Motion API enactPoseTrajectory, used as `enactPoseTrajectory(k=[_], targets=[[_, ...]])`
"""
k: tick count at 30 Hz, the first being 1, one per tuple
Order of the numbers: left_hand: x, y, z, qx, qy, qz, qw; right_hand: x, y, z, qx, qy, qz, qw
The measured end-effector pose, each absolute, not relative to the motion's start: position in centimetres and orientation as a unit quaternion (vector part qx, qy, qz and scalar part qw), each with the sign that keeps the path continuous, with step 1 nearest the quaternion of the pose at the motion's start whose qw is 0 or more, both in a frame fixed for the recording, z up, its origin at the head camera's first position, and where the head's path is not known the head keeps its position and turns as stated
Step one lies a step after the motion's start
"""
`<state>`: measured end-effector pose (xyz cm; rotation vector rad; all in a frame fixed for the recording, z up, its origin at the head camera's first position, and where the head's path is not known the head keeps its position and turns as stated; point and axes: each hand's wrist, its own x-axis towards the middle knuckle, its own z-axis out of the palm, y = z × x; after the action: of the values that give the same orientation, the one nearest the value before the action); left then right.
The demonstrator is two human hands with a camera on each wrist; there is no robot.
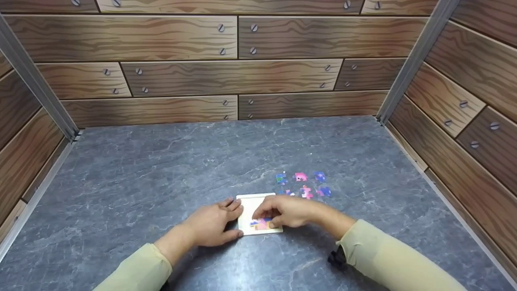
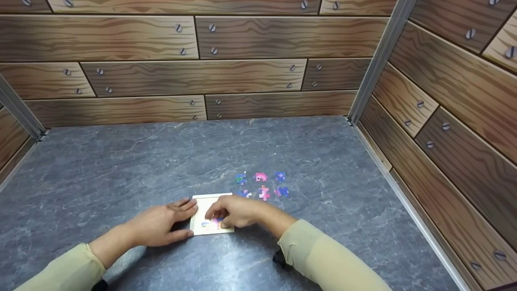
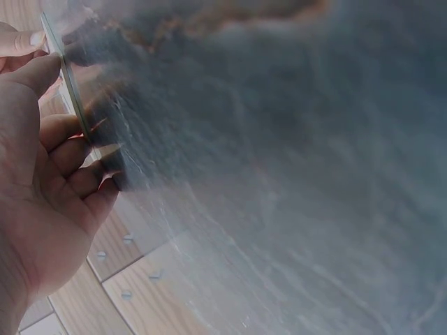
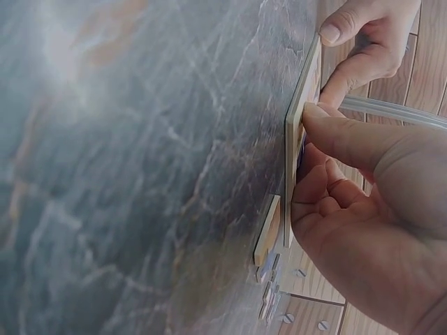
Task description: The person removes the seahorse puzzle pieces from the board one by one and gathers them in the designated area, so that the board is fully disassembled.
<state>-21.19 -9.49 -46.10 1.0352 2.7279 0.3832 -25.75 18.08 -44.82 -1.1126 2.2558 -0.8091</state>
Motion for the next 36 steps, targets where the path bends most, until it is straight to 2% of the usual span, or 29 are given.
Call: enactPoseTrajectory(k=[36], targets=[[-21.09,-9.54,-46.22,0.354,0.922,0.134,0.083,-25.37,18.40,-45.32,-0.392,0.812,-0.349,0.256]])
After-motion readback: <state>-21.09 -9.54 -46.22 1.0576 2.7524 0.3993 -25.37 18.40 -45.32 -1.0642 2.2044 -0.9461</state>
